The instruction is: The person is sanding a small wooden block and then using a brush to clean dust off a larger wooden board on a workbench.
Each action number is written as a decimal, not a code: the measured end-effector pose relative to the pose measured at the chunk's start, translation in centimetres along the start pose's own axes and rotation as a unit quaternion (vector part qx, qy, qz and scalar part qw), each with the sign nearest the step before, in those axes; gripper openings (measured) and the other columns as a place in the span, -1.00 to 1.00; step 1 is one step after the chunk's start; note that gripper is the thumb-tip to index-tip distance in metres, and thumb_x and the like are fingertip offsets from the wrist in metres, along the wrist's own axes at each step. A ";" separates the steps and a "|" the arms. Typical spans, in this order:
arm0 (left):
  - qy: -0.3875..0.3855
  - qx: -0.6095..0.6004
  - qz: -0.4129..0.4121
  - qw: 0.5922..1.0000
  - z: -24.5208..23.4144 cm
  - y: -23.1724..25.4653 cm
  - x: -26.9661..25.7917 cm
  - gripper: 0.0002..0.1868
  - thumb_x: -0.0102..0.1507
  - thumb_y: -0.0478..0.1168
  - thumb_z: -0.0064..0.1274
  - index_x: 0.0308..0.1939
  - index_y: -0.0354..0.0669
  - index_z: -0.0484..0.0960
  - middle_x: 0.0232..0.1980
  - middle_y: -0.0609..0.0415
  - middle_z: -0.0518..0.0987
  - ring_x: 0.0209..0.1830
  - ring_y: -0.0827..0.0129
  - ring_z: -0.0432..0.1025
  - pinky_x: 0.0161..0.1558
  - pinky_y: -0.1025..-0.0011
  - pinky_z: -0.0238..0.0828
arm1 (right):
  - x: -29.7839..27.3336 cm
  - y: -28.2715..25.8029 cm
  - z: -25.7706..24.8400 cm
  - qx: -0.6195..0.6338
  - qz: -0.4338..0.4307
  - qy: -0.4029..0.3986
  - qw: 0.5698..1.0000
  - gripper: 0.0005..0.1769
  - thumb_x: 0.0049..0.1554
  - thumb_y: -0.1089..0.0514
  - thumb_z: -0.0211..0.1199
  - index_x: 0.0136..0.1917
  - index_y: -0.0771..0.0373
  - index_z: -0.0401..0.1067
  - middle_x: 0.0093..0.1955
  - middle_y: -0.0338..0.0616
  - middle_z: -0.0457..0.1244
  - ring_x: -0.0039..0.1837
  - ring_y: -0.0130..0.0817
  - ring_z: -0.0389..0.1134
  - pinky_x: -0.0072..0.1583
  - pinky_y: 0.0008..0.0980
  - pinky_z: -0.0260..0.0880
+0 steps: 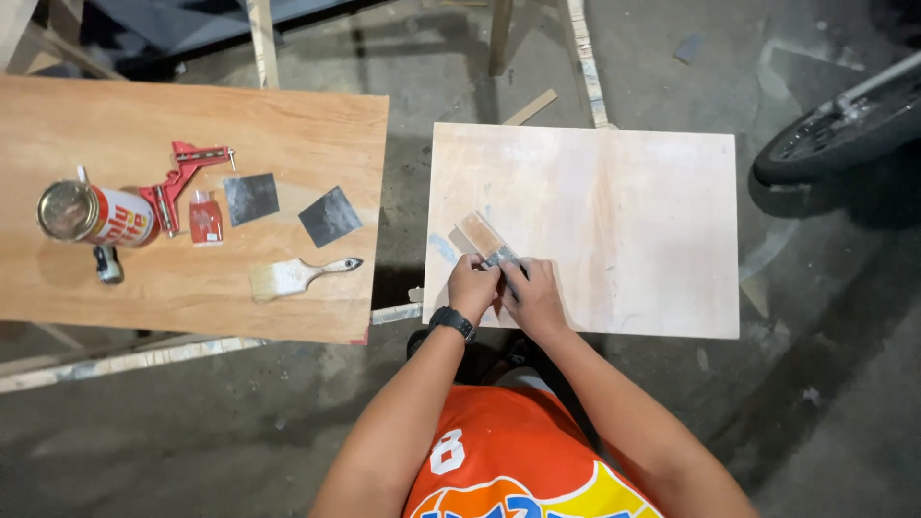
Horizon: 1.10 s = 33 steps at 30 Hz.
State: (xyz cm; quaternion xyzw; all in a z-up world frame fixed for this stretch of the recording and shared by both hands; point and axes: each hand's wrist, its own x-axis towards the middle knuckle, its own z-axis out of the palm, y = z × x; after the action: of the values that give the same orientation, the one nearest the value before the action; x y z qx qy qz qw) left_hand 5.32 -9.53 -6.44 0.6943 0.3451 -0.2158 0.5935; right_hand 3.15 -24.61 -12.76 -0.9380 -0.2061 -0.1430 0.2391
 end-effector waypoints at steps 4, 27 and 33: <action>-0.010 0.153 0.080 0.985 -1.4 -0.6 -1.5 -0.39 0.37 -0.11 0.08 0.43 -0.42 0.48 0.07 -0.22 0.70 -0.06 0.09 0.67 -0.08 0.19 0.78 | -1.2 0.5 0.2 0.028 -0.044 -0.010 0.999 -0.26 -0.08 0.44 0.43 0.36 0.10 0.44 -0.11 -0.13 0.14 0.00 -0.03 0.27 0.08 -0.13 0.37; -0.126 0.612 0.219 0.749 -9.6 -7.9 -1.0 -0.01 0.53 0.13 -0.08 0.75 -0.47 -0.19 0.80 -0.50 -0.30 0.76 -0.40 -0.15 0.65 -0.18 -0.08 | 10.4 2.4 7.1 -0.045 0.163 0.061 0.984 -0.60 0.11 0.21 0.50 0.23 0.13 0.61 0.10 0.14 0.31 0.19 0.17 0.36 0.23 0.08 0.37; -0.097 0.484 0.189 0.849 -9.8 -6.3 -0.9 0.27 0.37 0.09 0.26 0.74 -0.48 -0.34 0.80 -0.47 -0.29 0.74 -0.34 -0.02 0.67 -0.05 -0.05 | -2.2 -6.5 2.0 0.016 0.123 0.023 0.992 -0.52 0.13 0.20 0.37 0.32 -0.05 0.58 0.08 0.06 0.26 0.11 0.14 0.34 0.16 0.00 0.36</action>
State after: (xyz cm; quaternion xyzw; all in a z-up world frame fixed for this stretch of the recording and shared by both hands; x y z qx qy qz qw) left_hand -1.03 0.20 -8.07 0.9210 -0.0007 -0.3053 0.2419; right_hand -1.37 -19.07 -12.67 -0.9487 -0.0864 -0.1305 0.2746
